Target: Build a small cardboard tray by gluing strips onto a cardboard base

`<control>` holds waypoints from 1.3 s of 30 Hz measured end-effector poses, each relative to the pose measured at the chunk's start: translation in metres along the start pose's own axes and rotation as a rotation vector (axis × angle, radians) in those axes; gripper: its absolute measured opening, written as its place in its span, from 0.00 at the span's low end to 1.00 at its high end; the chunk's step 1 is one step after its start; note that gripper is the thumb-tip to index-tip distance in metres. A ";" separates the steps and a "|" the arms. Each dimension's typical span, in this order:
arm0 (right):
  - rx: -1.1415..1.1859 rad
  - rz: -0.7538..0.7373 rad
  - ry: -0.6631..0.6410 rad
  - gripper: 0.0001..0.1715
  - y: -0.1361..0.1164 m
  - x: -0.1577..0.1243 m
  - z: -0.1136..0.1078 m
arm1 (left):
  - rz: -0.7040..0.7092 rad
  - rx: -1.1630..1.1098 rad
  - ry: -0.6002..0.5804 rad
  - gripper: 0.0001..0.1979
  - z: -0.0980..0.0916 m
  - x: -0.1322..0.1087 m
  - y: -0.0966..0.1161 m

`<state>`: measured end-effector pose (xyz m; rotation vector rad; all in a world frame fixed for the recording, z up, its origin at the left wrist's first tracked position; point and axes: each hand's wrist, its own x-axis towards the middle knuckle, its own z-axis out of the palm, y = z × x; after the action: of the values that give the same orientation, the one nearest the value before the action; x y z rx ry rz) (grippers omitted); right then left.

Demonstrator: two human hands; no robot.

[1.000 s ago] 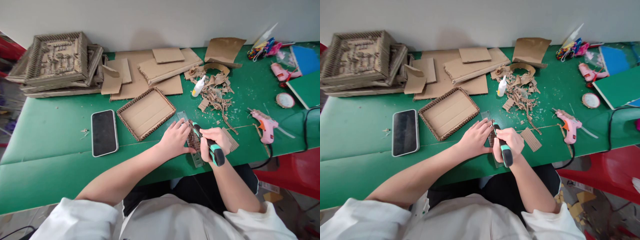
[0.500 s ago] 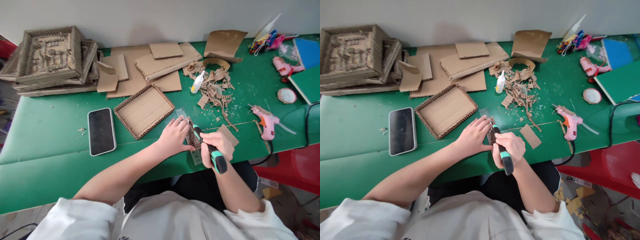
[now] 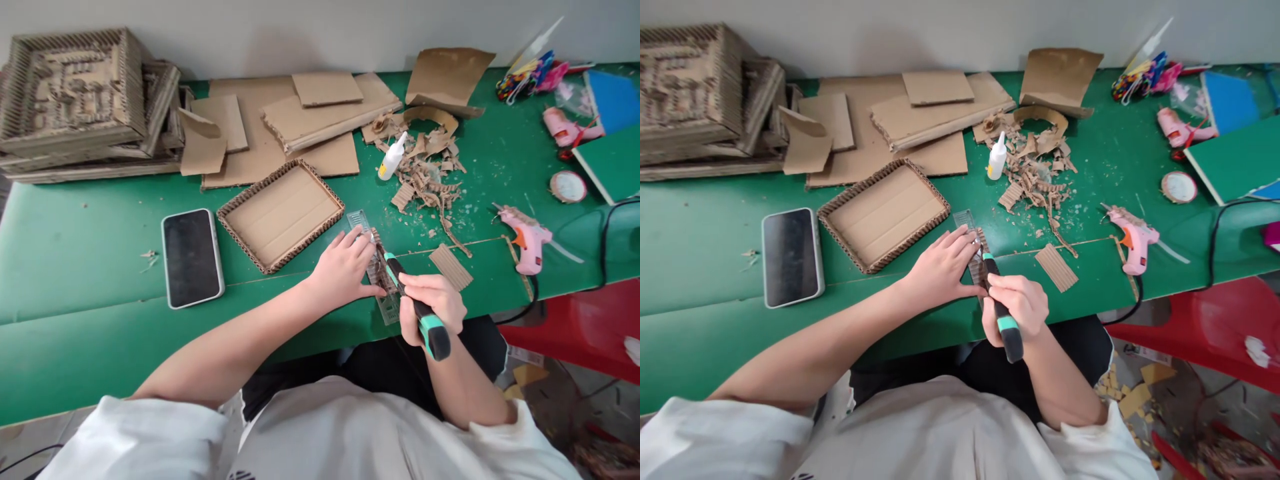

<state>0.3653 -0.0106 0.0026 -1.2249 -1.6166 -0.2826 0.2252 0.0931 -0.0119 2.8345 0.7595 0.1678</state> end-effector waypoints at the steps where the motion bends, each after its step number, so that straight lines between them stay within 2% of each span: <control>1: 0.003 0.008 -0.011 0.09 -0.001 -0.001 -0.002 | 0.001 0.000 0.002 0.45 0.000 0.000 0.000; 8: -0.015 0.061 -0.041 0.09 -0.010 -0.009 -0.015 | 0.009 -0.005 -0.008 0.45 -0.002 0.000 0.000; 18: -0.025 0.104 -0.148 0.08 -0.023 0.000 -0.031 | 0.004 0.002 -0.031 0.45 -0.003 0.001 0.001; 24: -0.029 0.151 -0.170 0.08 -0.033 -0.006 -0.040 | 0.011 0.009 -0.013 0.45 -0.002 0.001 0.000; 31: -0.060 0.182 -0.120 0.08 -0.039 -0.014 -0.047 | 0.015 0.006 0.001 0.45 -0.001 0.001 -0.001; 35: -0.068 0.249 -0.181 0.11 -0.043 -0.019 -0.053 | 0.011 0.009 -0.001 0.45 -0.001 0.001 0.000; 39: -0.061 0.261 -0.122 0.12 -0.044 -0.027 -0.059 | 0.005 0.007 -0.013 0.45 -0.001 0.001 0.000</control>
<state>0.3627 -0.0866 0.0224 -1.5081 -1.5377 -0.0941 0.2258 0.0939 -0.0111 2.8411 0.7517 0.1474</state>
